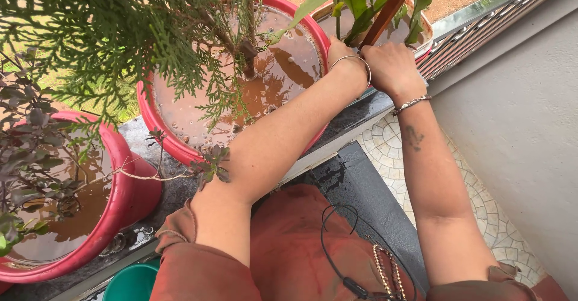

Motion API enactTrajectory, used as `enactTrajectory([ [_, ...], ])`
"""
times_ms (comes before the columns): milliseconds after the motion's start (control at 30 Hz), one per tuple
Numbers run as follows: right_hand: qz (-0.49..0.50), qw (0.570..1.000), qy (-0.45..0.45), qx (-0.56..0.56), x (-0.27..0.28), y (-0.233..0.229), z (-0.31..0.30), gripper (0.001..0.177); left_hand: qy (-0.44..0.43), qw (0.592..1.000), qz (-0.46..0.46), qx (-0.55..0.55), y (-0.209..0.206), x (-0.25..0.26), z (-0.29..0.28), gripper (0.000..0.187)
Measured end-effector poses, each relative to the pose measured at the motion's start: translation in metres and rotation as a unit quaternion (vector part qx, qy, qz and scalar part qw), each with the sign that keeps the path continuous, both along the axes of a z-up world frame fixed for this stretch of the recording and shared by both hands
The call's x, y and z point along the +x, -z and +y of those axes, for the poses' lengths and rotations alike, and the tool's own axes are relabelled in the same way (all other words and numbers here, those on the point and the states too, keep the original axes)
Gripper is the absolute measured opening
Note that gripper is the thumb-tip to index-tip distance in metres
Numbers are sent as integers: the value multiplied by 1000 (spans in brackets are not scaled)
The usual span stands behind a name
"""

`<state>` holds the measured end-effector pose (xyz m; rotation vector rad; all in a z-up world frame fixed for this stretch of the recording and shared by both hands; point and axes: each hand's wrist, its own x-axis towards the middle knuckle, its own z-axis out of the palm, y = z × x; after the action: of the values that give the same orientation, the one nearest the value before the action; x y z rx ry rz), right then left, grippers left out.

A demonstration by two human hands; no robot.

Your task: The person tends to several potted plants on a balcony by hand, pressing down the soil and adjusting the plants in red pots filled with water. They then pick up a green bucket and walk to another plant to water it.

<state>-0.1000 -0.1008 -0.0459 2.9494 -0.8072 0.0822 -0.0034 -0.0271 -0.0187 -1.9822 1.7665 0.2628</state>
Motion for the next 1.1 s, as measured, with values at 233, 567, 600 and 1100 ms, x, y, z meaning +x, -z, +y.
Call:
enactTrajectory([
  [233,-1,1000,5,10,0,-4,3,15,-3,1000,12,1,-12,0,5,55],
  [567,-6,1000,-4,29,1,-8,6,16,11,1000,-1,-3,-4,1,5,45],
  [600,-10,999,2,32,1,-6,7,16,14,1000,-5,-4,0,1,3,45],
  [1100,-19,1000,-18,11,1,6,-4,15,9,1000,-15,-17,14,-1,-8,45],
])
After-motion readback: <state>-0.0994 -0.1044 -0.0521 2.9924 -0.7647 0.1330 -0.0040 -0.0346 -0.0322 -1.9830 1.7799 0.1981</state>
